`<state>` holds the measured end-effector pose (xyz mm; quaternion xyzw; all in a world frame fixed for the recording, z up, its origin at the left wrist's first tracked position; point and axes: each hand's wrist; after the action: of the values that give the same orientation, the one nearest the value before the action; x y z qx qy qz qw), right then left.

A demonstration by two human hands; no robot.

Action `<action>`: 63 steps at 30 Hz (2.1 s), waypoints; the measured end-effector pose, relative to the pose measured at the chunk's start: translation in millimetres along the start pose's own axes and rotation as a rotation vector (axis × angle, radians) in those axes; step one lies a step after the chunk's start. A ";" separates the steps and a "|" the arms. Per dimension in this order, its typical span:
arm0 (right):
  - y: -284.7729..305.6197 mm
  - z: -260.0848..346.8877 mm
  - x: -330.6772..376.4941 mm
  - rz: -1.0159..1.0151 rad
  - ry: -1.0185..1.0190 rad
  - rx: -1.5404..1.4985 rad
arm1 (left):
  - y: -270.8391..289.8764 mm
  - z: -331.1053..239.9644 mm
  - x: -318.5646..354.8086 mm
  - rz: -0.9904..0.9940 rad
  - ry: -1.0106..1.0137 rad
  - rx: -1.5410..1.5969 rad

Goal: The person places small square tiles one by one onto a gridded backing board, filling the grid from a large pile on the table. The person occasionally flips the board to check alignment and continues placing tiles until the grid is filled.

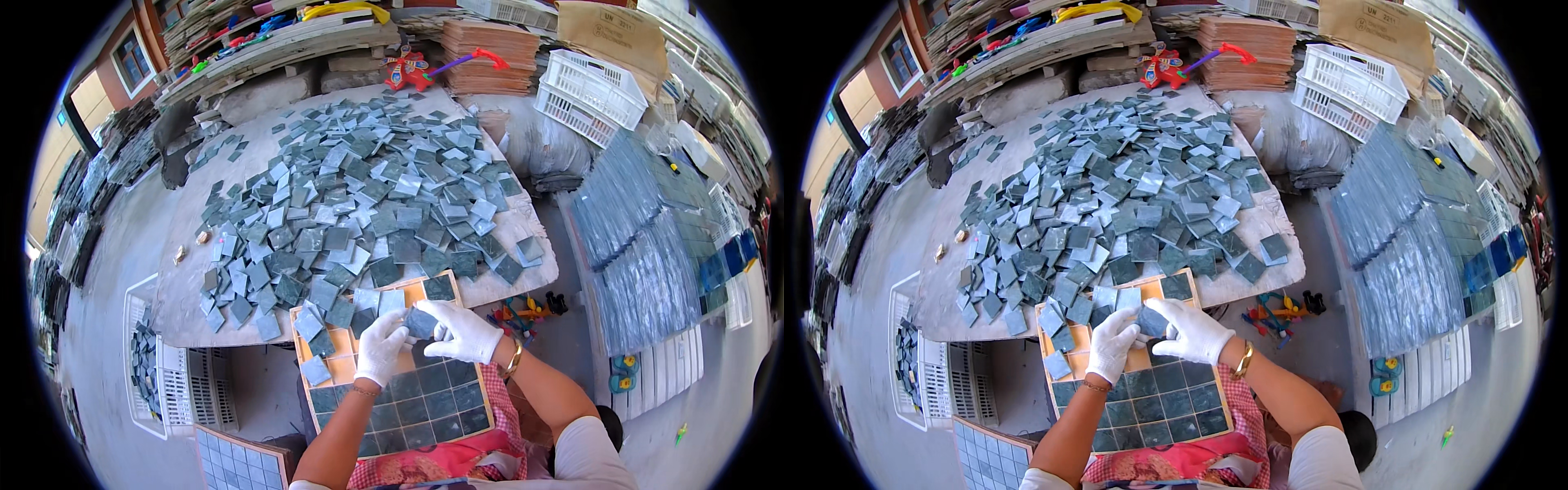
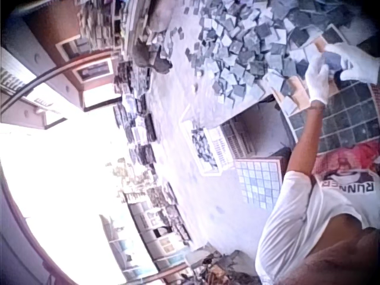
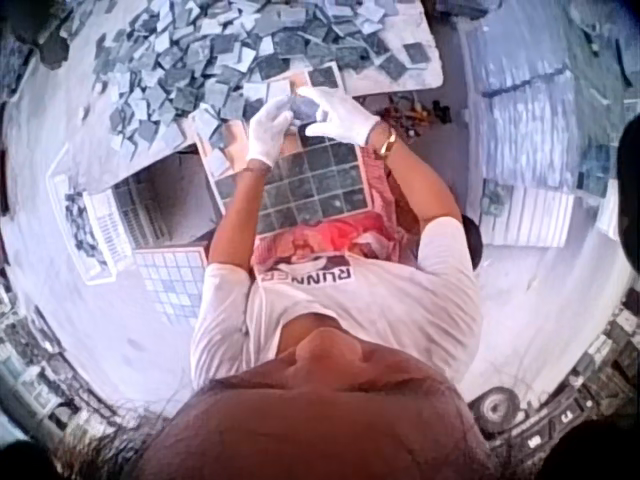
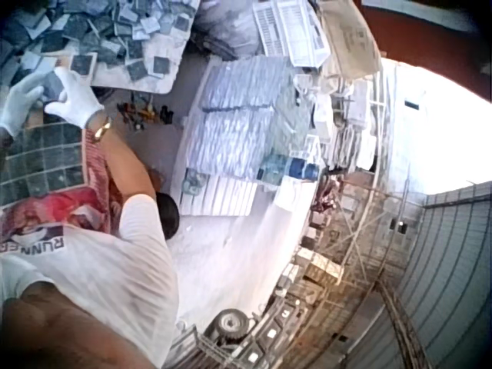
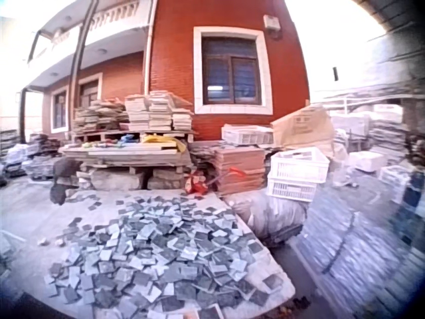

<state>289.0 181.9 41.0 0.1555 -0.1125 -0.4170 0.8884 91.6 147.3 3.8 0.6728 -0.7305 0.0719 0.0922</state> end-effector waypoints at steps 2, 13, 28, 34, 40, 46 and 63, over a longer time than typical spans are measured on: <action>-4.0 0.7 1.4 -0.146 -0.032 -0.073 | -0.8 2.9 0.3 0.038 -0.035 -0.007; -7.1 -51.8 9.1 -0.299 0.199 0.444 | 31.6 -6.7 -45.4 -0.133 -0.624 -1.379; 17.6 -13.1 -34.1 -0.530 0.457 0.409 | 74.3 4.6 -61.0 -0.496 -0.308 -0.326; 17.1 -20.5 -73.0 -0.591 -0.053 0.707 | 93.4 -4.9 -55.1 -0.667 -0.339 -0.077; 8.7 -10.3 -99.5 -0.527 -0.446 0.836 | 112.3 -6.8 -47.4 -0.670 -0.335 -0.835; 13.3 -16.0 -60.0 -0.402 0.063 0.656 | 49.0 -25.2 1.5 -0.283 -0.647 -1.289; 9.1 -39.2 -66.7 -0.056 0.235 0.411 | 68.6 4.9 24.4 -0.243 -0.621 -1.042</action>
<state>266.6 246.3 3.5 0.3838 -0.0864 -0.3886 0.8332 21.2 128.2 6.0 0.6072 -0.5807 -0.5045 0.1990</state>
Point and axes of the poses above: each hand's wrist, its own x-axis away from the middle knuckle, its own y-axis out of the back of the hand, z = x × y, and after that the axes turned 9 degrees about -x, right-handed
